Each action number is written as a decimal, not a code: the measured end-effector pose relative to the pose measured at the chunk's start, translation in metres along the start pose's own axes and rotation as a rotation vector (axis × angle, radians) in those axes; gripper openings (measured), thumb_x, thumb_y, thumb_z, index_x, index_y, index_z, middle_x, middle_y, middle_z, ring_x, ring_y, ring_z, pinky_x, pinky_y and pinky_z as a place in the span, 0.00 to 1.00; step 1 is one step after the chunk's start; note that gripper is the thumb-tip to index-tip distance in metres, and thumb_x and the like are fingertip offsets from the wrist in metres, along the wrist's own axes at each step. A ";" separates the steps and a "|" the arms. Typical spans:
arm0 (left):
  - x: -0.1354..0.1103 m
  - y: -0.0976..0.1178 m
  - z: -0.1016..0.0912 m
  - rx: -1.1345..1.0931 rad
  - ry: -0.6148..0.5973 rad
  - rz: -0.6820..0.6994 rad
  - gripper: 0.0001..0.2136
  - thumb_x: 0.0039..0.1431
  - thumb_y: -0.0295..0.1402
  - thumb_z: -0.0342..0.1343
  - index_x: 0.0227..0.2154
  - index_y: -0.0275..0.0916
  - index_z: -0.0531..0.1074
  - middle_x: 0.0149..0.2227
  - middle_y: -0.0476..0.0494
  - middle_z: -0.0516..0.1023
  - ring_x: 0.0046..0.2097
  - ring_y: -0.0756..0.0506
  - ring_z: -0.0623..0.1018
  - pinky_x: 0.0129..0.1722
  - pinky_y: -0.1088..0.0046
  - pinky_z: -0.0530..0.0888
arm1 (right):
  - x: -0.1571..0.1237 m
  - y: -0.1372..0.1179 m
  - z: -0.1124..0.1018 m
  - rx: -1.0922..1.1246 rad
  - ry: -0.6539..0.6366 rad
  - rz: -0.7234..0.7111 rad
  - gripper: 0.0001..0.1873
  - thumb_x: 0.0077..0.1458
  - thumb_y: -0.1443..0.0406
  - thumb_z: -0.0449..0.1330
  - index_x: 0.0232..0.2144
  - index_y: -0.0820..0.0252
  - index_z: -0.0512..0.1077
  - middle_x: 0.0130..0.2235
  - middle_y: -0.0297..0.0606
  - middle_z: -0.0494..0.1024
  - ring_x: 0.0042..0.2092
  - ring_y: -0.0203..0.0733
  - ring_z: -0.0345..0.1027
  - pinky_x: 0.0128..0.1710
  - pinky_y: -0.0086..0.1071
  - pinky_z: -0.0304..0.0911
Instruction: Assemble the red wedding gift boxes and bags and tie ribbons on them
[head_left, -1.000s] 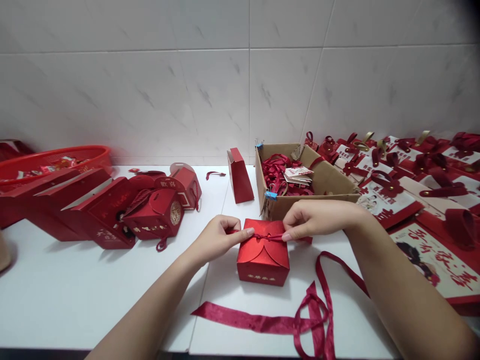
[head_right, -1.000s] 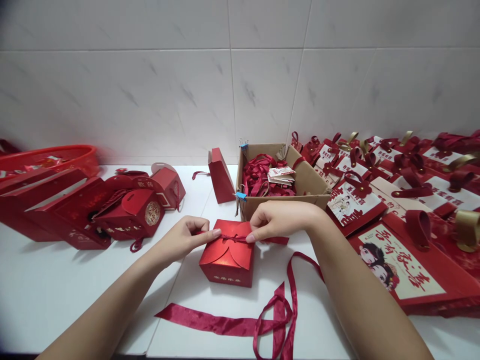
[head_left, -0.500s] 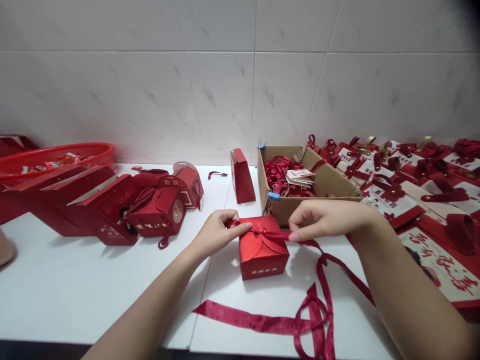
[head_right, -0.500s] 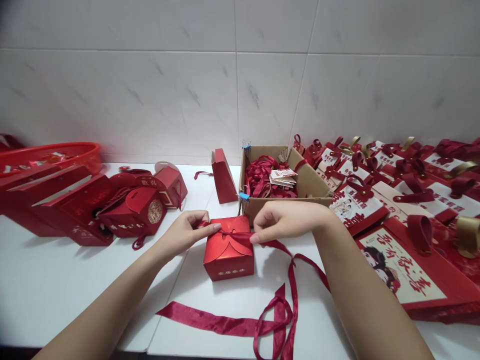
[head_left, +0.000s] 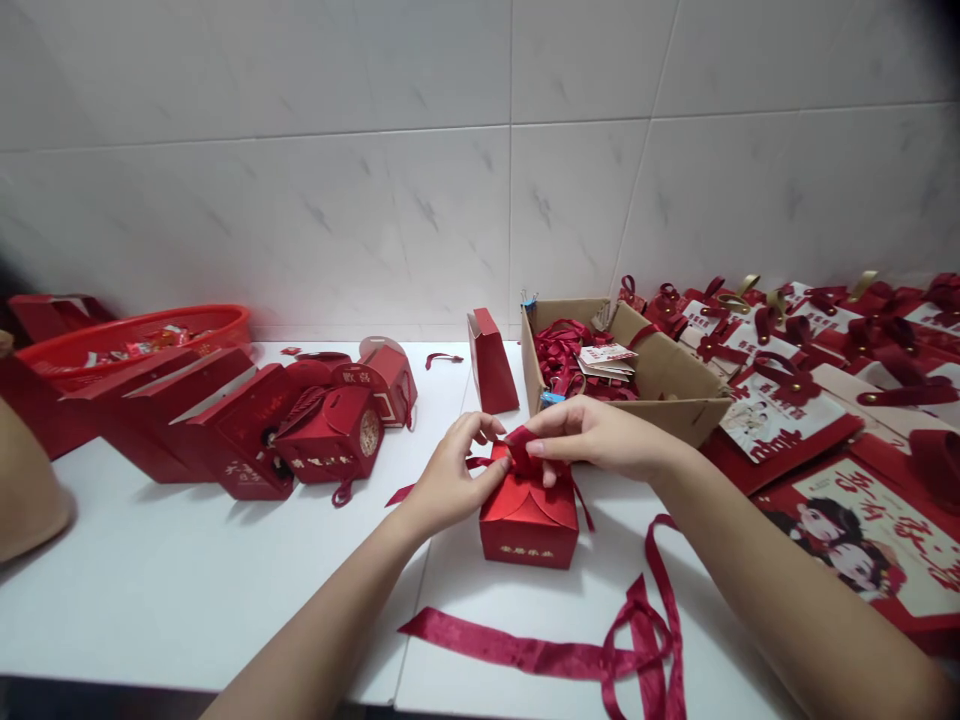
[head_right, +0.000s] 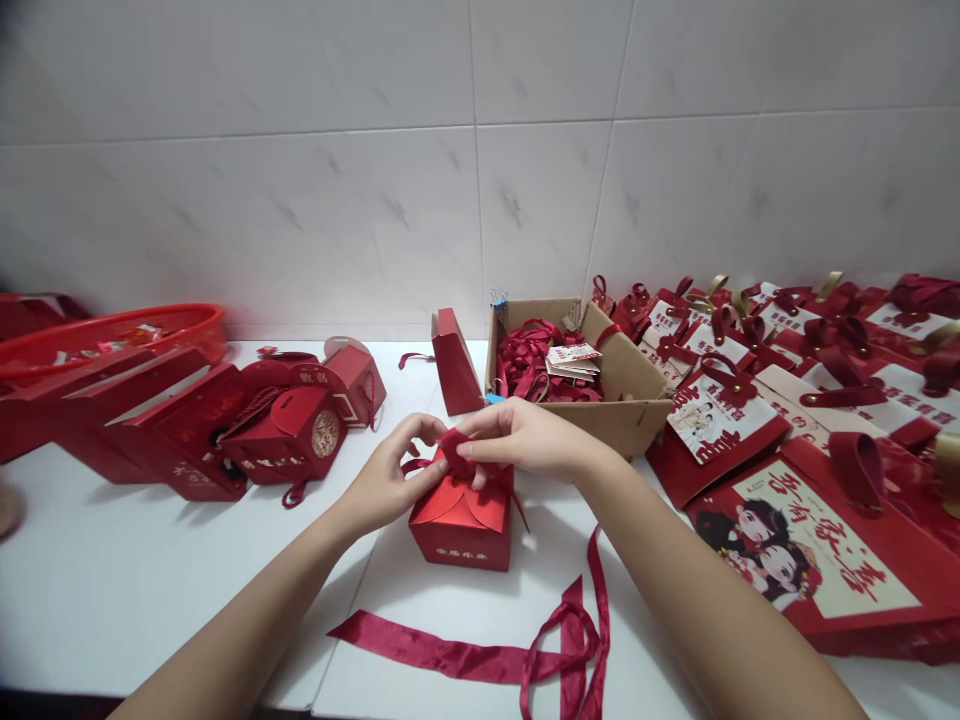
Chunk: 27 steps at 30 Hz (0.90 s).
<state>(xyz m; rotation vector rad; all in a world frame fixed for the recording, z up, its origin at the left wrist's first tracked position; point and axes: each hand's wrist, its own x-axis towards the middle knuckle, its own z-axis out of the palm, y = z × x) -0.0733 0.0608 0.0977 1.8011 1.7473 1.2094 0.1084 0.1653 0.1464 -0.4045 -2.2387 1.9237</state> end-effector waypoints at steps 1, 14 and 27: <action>0.000 0.001 0.000 0.011 0.001 0.005 0.07 0.55 0.33 0.55 0.37 0.41 0.66 0.40 0.44 0.70 0.44 0.44 0.71 0.39 0.70 0.70 | 0.001 0.000 0.001 -0.012 0.038 -0.004 0.11 0.56 0.61 0.62 0.35 0.64 0.78 0.27 0.33 0.76 0.27 0.31 0.69 0.31 0.27 0.65; -0.003 0.001 0.008 0.054 0.049 0.040 0.09 0.56 0.35 0.54 0.40 0.43 0.66 0.45 0.43 0.70 0.48 0.41 0.69 0.48 0.64 0.67 | -0.001 0.016 0.023 -0.004 0.516 -0.065 0.13 0.52 0.62 0.63 0.39 0.64 0.76 0.20 0.29 0.71 0.21 0.31 0.62 0.25 0.28 0.60; 0.002 0.003 -0.002 -0.223 -0.330 -0.382 0.25 0.56 0.56 0.48 0.16 0.41 0.57 0.17 0.55 0.56 0.22 0.51 0.56 0.25 0.72 0.54 | -0.018 0.029 0.039 0.062 0.667 -0.162 0.16 0.53 0.53 0.61 0.34 0.61 0.70 0.34 0.39 0.78 0.35 0.39 0.71 0.36 0.32 0.66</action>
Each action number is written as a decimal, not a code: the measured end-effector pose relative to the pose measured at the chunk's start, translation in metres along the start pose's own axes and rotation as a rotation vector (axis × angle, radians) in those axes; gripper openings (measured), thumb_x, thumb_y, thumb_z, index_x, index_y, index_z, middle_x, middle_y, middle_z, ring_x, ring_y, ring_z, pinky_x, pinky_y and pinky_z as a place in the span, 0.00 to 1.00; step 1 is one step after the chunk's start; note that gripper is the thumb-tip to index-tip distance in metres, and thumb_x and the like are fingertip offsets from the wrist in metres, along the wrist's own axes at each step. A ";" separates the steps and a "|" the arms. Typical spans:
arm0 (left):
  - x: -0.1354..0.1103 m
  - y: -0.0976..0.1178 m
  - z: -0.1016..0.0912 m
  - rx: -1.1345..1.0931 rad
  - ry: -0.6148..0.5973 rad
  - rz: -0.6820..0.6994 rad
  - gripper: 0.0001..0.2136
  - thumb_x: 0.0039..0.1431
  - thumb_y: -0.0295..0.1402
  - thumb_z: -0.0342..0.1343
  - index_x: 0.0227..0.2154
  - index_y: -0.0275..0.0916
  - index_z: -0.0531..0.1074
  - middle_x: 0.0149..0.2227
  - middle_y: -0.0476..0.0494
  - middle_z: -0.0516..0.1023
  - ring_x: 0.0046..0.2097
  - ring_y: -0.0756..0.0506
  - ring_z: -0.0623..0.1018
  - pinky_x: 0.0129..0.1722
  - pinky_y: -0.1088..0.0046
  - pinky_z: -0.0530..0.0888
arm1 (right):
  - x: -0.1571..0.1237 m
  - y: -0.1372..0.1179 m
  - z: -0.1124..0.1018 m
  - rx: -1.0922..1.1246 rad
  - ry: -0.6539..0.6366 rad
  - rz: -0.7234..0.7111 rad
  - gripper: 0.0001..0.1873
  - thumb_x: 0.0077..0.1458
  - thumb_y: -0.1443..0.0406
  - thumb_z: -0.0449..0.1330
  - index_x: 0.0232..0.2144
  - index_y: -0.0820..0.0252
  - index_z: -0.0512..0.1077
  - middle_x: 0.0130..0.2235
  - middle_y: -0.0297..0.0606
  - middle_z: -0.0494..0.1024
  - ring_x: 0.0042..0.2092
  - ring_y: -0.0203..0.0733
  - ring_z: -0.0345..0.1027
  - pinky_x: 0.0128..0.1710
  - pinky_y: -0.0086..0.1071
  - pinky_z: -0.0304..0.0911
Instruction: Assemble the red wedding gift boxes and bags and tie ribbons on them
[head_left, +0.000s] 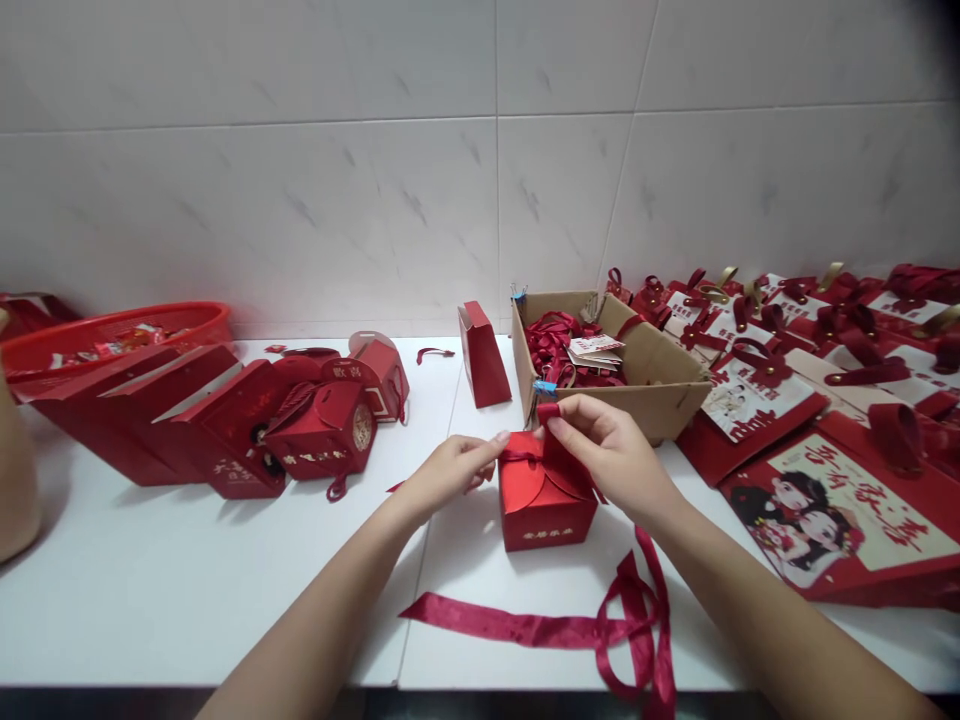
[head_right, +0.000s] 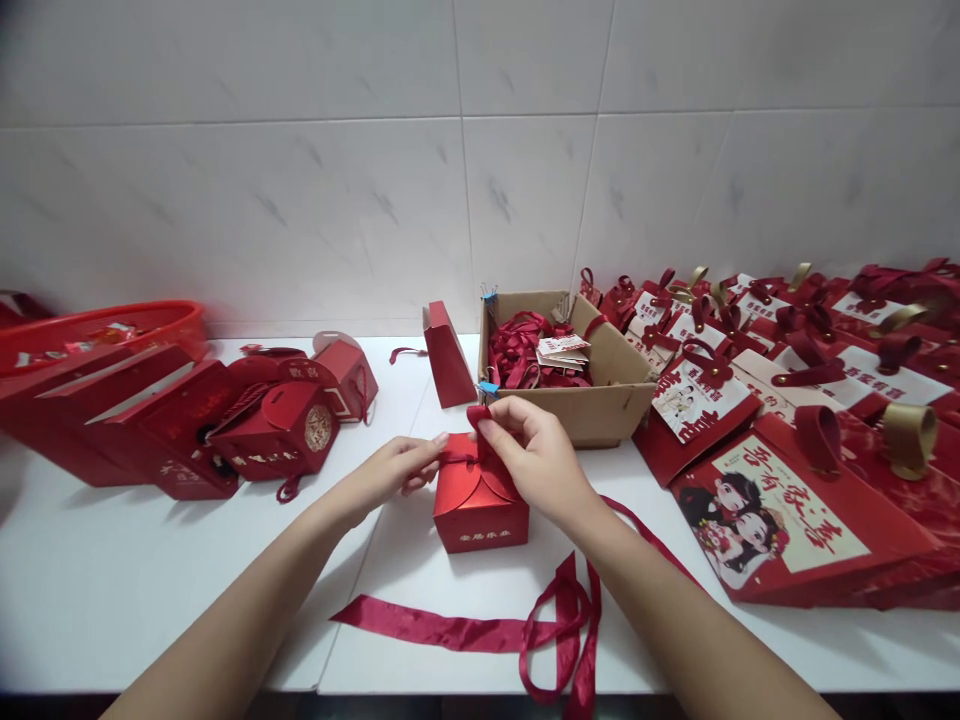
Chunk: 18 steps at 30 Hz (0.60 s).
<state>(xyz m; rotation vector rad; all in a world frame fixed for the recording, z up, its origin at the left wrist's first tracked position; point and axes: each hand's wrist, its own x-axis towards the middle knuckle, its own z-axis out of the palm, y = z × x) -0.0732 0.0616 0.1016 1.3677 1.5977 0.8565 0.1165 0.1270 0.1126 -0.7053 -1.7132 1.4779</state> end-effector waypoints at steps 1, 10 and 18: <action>-0.002 0.004 -0.003 -0.015 -0.015 0.012 0.26 0.58 0.56 0.46 0.15 0.40 0.57 0.16 0.55 0.54 0.21 0.51 0.54 0.24 0.71 0.53 | -0.001 0.001 0.001 0.029 -0.011 -0.015 0.16 0.54 0.52 0.60 0.34 0.60 0.69 0.34 0.39 0.78 0.35 0.39 0.71 0.37 0.33 0.67; -0.025 0.056 -0.007 -0.035 -0.057 0.204 0.18 0.56 0.45 0.55 0.19 0.38 0.65 0.18 0.55 0.58 0.22 0.53 0.57 0.22 0.74 0.53 | -0.005 0.007 0.017 -0.415 0.052 -0.243 0.04 0.54 0.67 0.55 0.28 0.59 0.69 0.27 0.34 0.75 0.28 0.37 0.65 0.30 0.29 0.58; 0.009 0.040 0.000 -0.343 -0.038 0.289 0.14 0.54 0.44 0.61 0.36 0.39 0.78 0.36 0.45 0.79 0.39 0.47 0.75 0.41 0.71 0.69 | -0.009 0.009 0.015 -0.319 -0.131 -0.242 0.11 0.58 0.64 0.55 0.25 0.60 0.69 0.27 0.35 0.74 0.29 0.37 0.66 0.32 0.29 0.60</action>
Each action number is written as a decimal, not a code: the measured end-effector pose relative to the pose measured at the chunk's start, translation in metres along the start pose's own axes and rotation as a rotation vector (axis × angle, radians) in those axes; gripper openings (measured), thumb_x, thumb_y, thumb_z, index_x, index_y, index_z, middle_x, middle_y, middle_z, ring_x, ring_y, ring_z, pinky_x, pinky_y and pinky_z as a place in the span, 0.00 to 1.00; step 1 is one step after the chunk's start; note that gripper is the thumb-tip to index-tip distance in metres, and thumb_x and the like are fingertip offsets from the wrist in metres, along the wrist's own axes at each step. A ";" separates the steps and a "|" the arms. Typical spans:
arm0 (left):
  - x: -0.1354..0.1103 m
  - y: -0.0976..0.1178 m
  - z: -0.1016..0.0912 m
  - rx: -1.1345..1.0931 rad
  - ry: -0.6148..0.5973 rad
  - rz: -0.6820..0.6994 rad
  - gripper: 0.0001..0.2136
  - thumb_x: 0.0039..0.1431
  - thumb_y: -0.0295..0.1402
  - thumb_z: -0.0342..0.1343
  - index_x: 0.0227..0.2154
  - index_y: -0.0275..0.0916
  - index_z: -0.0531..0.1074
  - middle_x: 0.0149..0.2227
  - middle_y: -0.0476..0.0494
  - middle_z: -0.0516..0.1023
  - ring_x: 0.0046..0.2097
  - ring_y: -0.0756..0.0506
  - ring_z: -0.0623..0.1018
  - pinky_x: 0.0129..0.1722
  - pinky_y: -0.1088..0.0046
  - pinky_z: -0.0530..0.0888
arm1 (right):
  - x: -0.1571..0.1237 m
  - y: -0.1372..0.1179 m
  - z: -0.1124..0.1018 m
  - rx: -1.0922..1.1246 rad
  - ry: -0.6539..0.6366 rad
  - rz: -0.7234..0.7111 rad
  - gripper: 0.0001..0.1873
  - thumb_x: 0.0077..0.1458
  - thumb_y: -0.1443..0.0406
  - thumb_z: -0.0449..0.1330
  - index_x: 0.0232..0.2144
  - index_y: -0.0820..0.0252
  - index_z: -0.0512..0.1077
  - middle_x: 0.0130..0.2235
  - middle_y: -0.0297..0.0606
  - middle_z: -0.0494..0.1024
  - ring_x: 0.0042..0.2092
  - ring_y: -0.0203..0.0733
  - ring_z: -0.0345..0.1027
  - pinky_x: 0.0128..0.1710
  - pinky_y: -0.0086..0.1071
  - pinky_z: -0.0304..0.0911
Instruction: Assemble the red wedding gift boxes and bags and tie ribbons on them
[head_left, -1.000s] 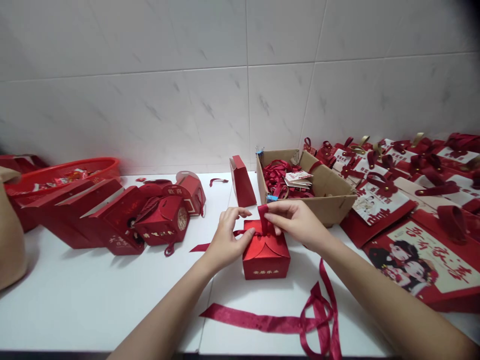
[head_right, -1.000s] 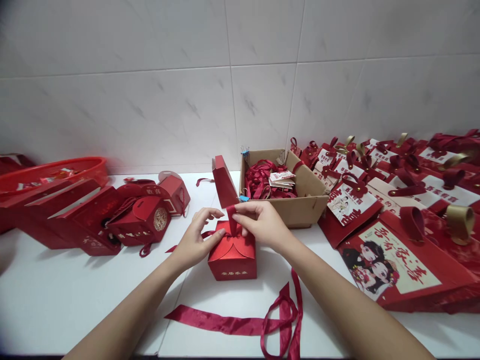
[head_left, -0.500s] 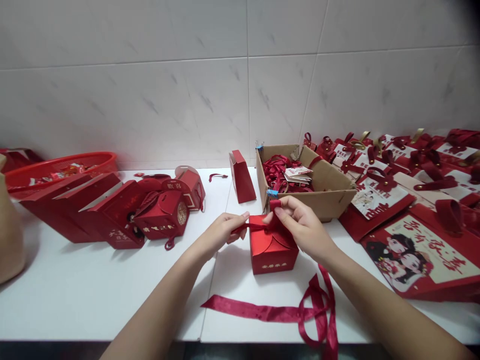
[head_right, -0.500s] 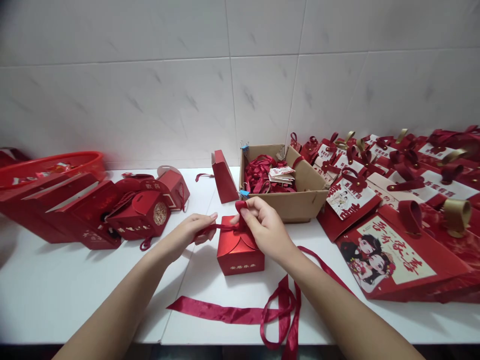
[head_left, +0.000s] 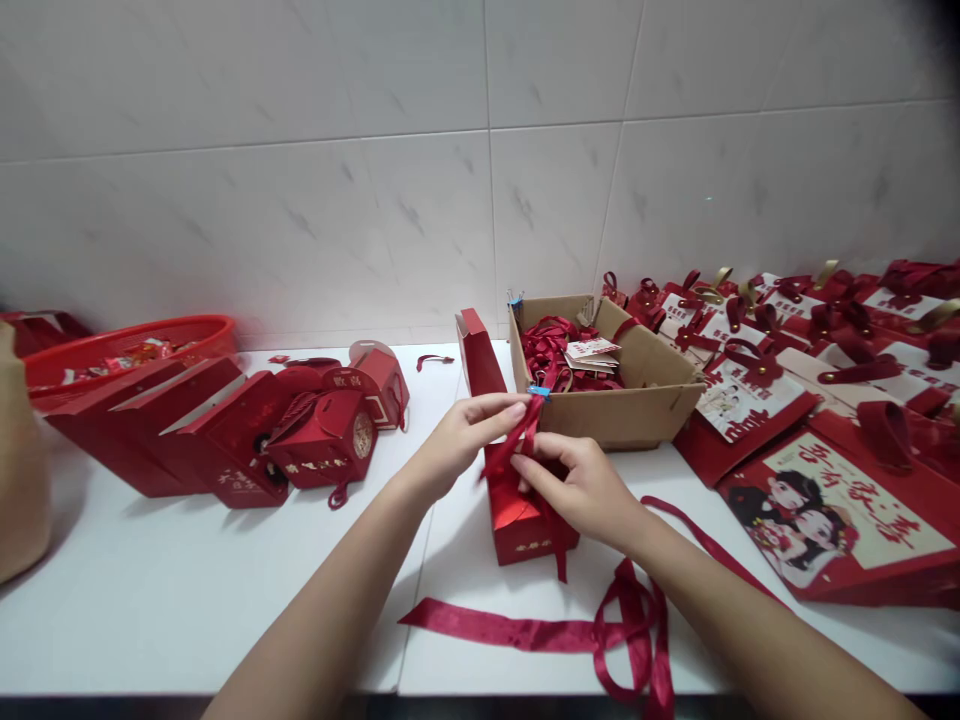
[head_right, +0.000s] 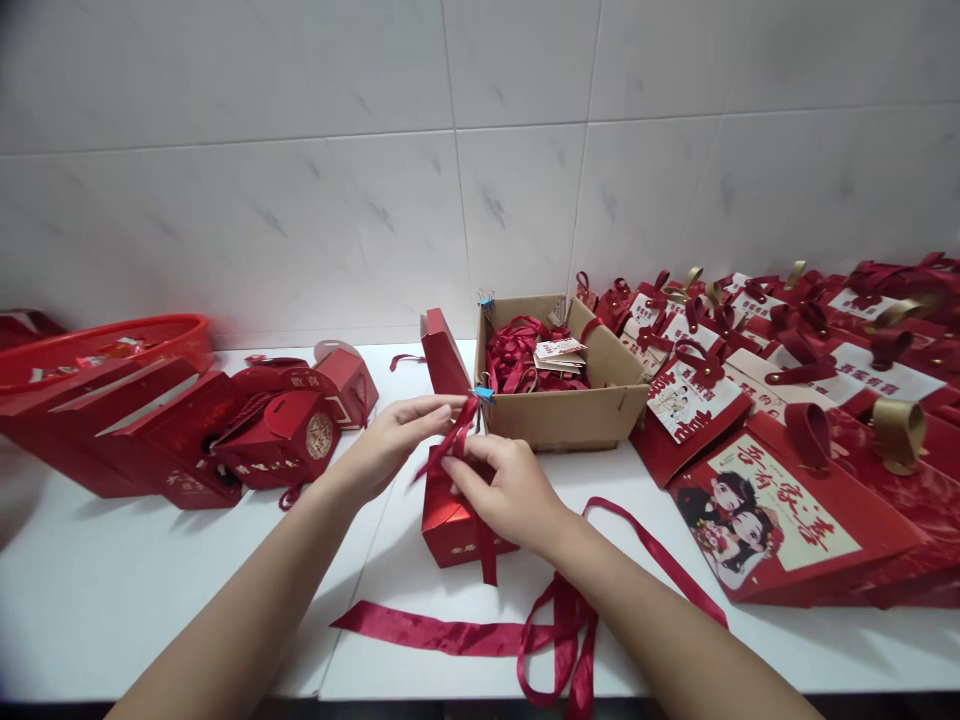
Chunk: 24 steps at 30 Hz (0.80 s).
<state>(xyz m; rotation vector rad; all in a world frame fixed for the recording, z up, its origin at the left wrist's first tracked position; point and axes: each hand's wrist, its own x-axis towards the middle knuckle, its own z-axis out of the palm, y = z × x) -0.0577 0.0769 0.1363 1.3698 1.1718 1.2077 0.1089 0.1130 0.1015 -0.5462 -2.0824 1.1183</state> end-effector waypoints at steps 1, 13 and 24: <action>0.000 -0.005 -0.002 -0.037 0.012 0.011 0.16 0.55 0.46 0.60 0.40 0.41 0.78 0.40 0.45 0.79 0.42 0.46 0.75 0.44 0.69 0.69 | 0.000 0.000 0.000 0.051 0.001 0.039 0.13 0.59 0.63 0.54 0.24 0.60 0.69 0.26 0.35 0.75 0.29 0.36 0.66 0.33 0.29 0.60; -0.024 -0.019 -0.008 0.345 0.185 0.237 0.11 0.50 0.40 0.66 0.26 0.38 0.72 0.28 0.49 0.73 0.33 0.48 0.71 0.36 0.71 0.66 | 0.001 0.000 -0.002 0.164 -0.079 0.112 0.15 0.60 0.62 0.57 0.23 0.62 0.71 0.26 0.35 0.76 0.30 0.35 0.68 0.33 0.28 0.61; -0.025 -0.026 -0.012 0.224 0.056 0.271 0.06 0.54 0.33 0.63 0.25 0.36 0.74 0.34 0.41 0.79 0.38 0.45 0.78 0.41 0.67 0.73 | 0.000 0.005 0.004 0.425 0.043 0.174 0.18 0.54 0.57 0.64 0.33 0.55 0.57 0.25 0.27 0.75 0.30 0.35 0.73 0.33 0.28 0.64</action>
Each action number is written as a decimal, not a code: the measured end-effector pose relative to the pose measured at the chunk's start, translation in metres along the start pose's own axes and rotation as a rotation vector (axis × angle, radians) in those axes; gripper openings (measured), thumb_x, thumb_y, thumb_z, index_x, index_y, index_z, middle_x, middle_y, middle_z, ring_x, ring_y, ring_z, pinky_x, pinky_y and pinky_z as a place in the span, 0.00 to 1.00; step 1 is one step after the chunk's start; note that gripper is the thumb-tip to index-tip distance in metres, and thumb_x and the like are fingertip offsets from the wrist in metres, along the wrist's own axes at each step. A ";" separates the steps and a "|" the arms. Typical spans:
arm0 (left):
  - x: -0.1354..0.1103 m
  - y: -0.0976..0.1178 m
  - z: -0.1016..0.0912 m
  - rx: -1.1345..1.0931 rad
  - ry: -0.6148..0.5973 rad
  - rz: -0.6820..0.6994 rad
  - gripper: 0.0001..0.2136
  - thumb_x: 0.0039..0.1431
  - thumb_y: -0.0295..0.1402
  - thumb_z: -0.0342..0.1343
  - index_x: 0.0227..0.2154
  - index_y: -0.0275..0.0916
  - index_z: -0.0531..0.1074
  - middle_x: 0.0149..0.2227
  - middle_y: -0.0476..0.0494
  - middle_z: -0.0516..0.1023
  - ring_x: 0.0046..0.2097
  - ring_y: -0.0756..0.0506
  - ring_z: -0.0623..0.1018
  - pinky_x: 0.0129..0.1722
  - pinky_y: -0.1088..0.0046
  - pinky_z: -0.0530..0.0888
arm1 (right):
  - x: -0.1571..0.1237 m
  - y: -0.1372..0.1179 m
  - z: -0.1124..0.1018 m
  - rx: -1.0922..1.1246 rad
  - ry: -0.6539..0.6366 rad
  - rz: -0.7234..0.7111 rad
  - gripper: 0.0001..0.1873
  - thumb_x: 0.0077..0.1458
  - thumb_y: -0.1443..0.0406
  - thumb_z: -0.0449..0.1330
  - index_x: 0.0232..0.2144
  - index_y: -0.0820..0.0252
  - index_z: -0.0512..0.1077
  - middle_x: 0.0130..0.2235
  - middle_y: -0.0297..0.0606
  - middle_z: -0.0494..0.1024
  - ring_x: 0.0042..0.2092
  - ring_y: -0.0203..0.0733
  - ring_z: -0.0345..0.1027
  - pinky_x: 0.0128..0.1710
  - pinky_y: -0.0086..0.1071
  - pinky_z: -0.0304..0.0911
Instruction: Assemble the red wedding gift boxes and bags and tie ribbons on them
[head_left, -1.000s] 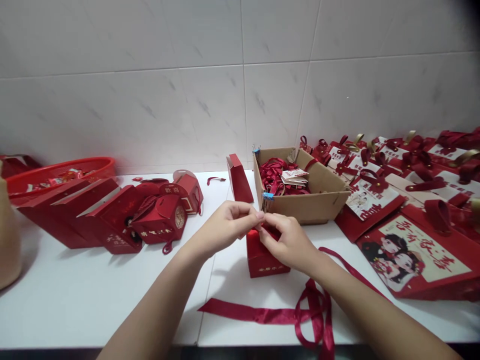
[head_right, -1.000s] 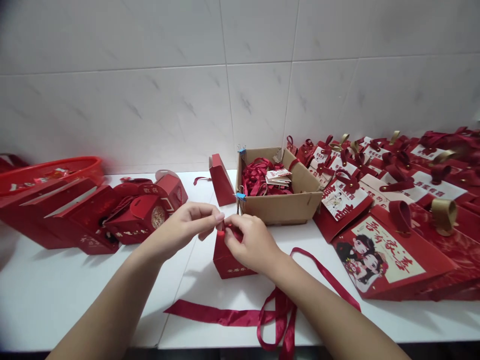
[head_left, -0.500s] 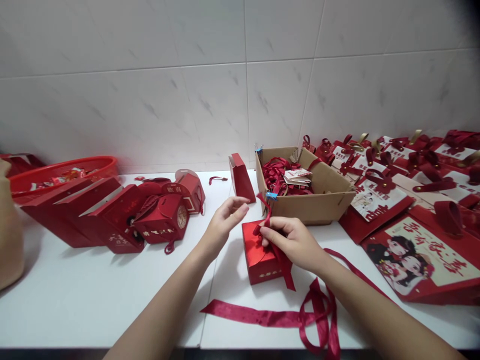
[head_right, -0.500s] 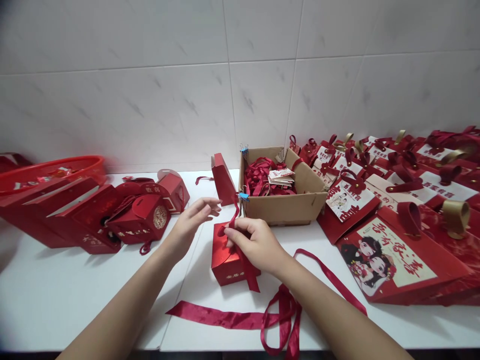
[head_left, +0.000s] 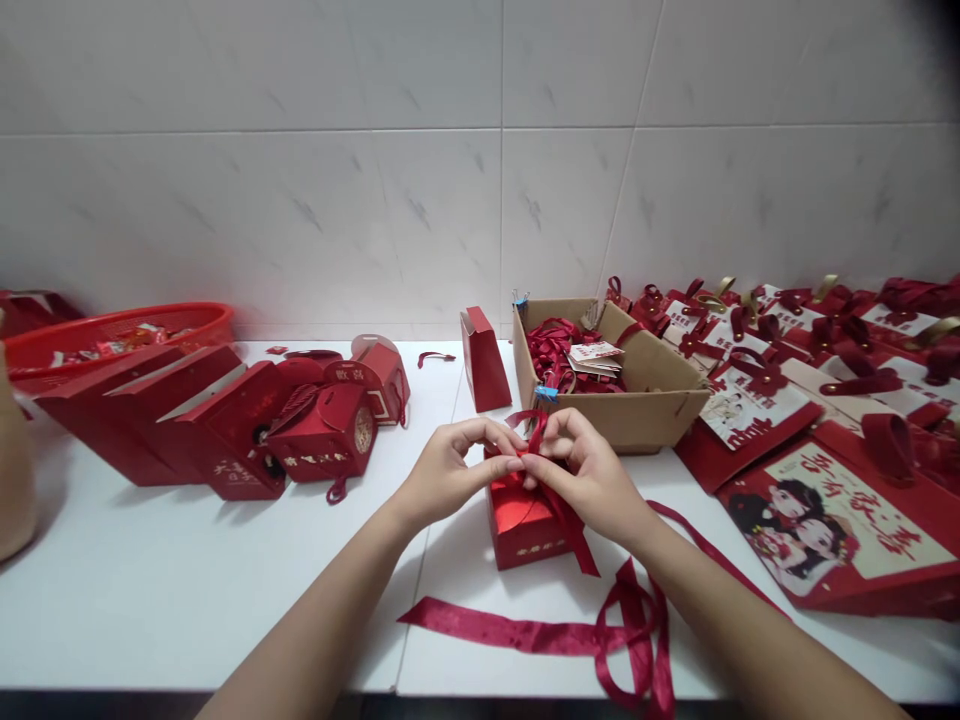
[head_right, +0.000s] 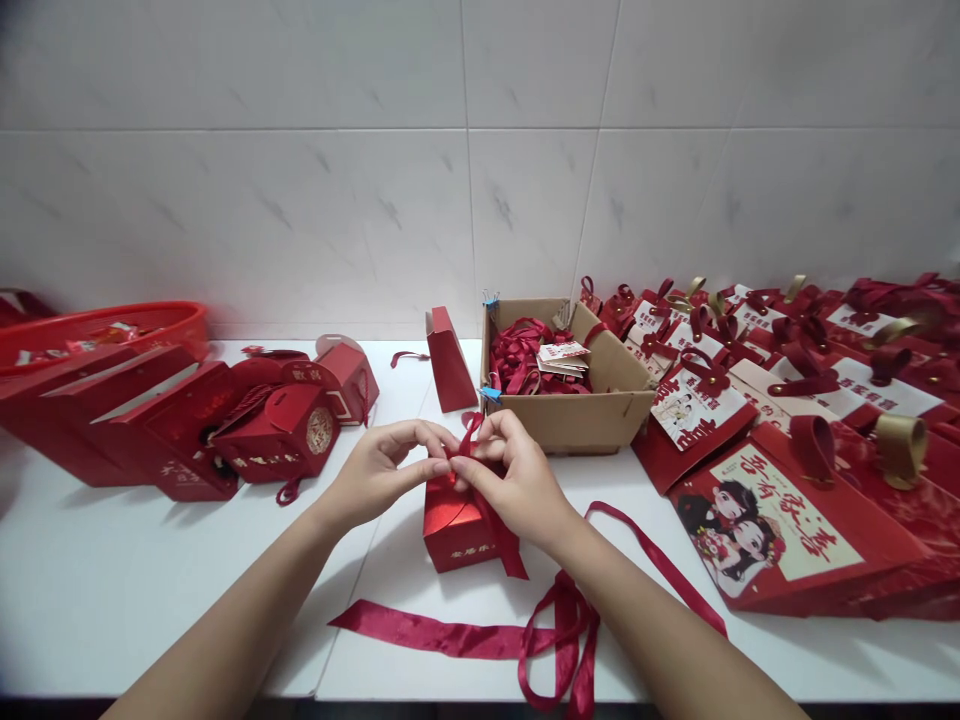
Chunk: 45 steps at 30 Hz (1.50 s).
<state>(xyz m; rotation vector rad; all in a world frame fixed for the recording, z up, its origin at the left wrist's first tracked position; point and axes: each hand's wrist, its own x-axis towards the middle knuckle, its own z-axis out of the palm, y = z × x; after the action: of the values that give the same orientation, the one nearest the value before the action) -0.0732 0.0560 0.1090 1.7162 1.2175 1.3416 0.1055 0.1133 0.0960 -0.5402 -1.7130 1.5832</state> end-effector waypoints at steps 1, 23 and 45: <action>0.000 0.000 0.000 -0.005 -0.015 -0.011 0.06 0.54 0.33 0.63 0.26 0.36 0.74 0.33 0.42 0.79 0.37 0.45 0.78 0.40 0.67 0.73 | 0.000 0.000 0.000 0.014 0.005 0.005 0.19 0.53 0.57 0.64 0.33 0.55 0.55 0.25 0.26 0.75 0.30 0.35 0.73 0.33 0.28 0.65; -0.002 -0.010 0.008 0.066 0.067 0.100 0.01 0.55 0.27 0.60 0.31 0.36 0.74 0.32 0.43 0.76 0.36 0.47 0.76 0.37 0.71 0.73 | -0.005 0.002 -0.005 -0.433 0.052 -0.273 0.03 0.57 0.65 0.59 0.36 0.56 0.69 0.33 0.35 0.75 0.35 0.38 0.70 0.34 0.30 0.65; -0.004 -0.007 0.015 0.352 0.101 0.347 0.07 0.57 0.22 0.54 0.32 0.40 0.74 0.32 0.44 0.79 0.36 0.47 0.78 0.38 0.70 0.75 | -0.003 0.002 -0.014 -0.604 -0.065 -0.094 0.16 0.62 0.58 0.52 0.28 0.56 0.75 0.58 0.43 0.66 0.62 0.55 0.52 0.60 0.57 0.48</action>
<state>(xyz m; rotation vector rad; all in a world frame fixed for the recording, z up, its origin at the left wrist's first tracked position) -0.0610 0.0560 0.0975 2.2115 1.3159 1.4935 0.1180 0.1210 0.0933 -0.6881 -2.2356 1.0090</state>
